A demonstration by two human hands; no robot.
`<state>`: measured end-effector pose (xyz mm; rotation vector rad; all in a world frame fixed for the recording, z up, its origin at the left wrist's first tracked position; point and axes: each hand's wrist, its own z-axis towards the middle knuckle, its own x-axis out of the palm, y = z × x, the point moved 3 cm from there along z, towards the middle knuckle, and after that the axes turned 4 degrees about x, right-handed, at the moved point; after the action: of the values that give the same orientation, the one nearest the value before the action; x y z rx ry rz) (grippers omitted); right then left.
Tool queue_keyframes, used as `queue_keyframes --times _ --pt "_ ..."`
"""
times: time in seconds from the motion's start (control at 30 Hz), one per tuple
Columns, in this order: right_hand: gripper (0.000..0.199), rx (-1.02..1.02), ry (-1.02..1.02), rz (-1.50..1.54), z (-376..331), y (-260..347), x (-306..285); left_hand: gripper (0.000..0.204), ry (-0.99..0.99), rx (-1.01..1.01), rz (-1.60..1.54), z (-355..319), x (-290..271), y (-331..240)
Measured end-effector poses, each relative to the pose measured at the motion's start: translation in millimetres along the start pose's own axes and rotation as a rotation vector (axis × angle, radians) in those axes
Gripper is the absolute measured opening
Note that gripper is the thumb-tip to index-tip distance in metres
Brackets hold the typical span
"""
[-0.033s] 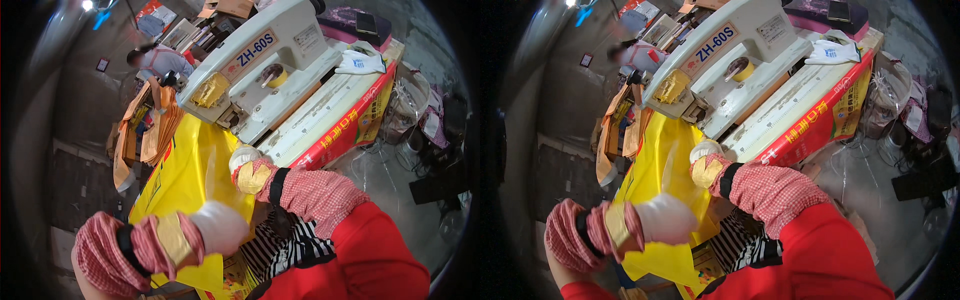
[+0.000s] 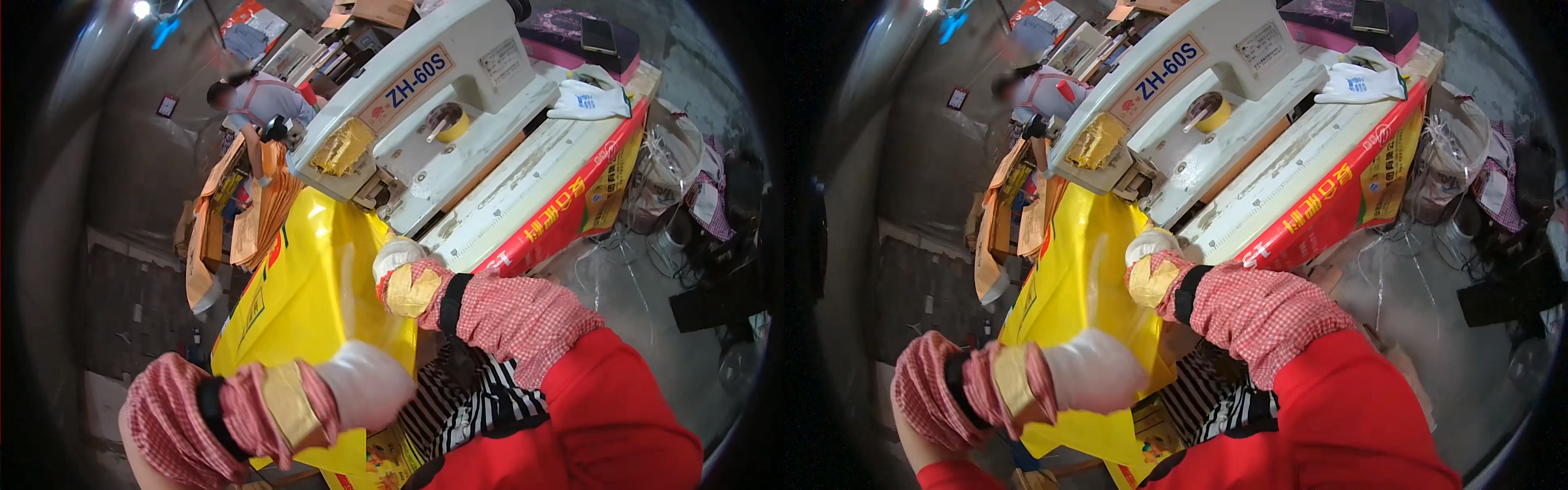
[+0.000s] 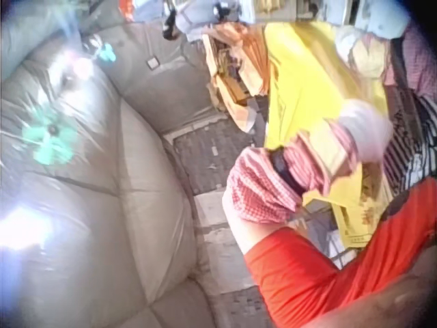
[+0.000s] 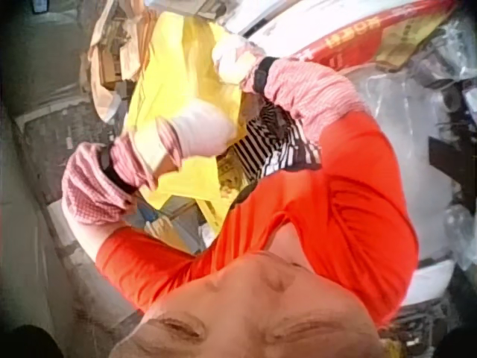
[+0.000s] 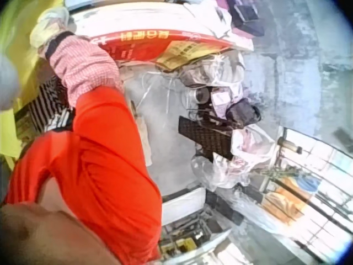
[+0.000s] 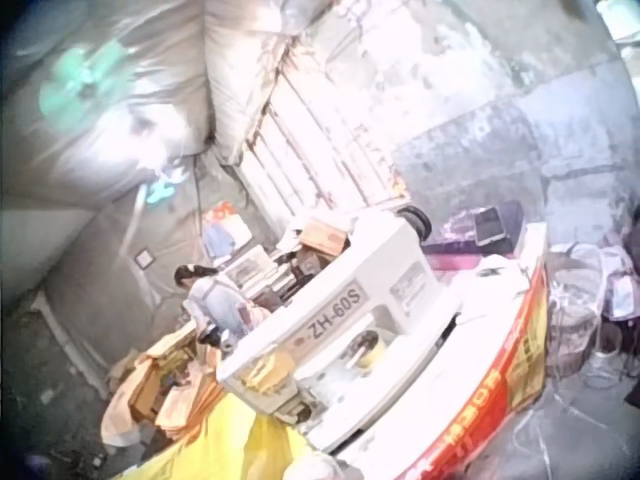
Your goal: Inserting plastic liners into woven yellow industrial bags and sewing the top edges using an industrial sewing machine.
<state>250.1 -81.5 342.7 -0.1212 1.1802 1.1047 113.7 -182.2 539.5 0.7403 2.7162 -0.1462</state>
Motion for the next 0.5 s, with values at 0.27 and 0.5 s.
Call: queue_keyframes --times 0.27,0.5 --pt "0.021 -0.23 -0.278 0.5 4 -2 -25 0.013 -0.379 0.14 0.02 38 -29 -17" --pt "0.022 -0.471 -0.508 0.914 -18 -31 -52 0.019 -0.436 0.121 0.063 -1 -52 25"
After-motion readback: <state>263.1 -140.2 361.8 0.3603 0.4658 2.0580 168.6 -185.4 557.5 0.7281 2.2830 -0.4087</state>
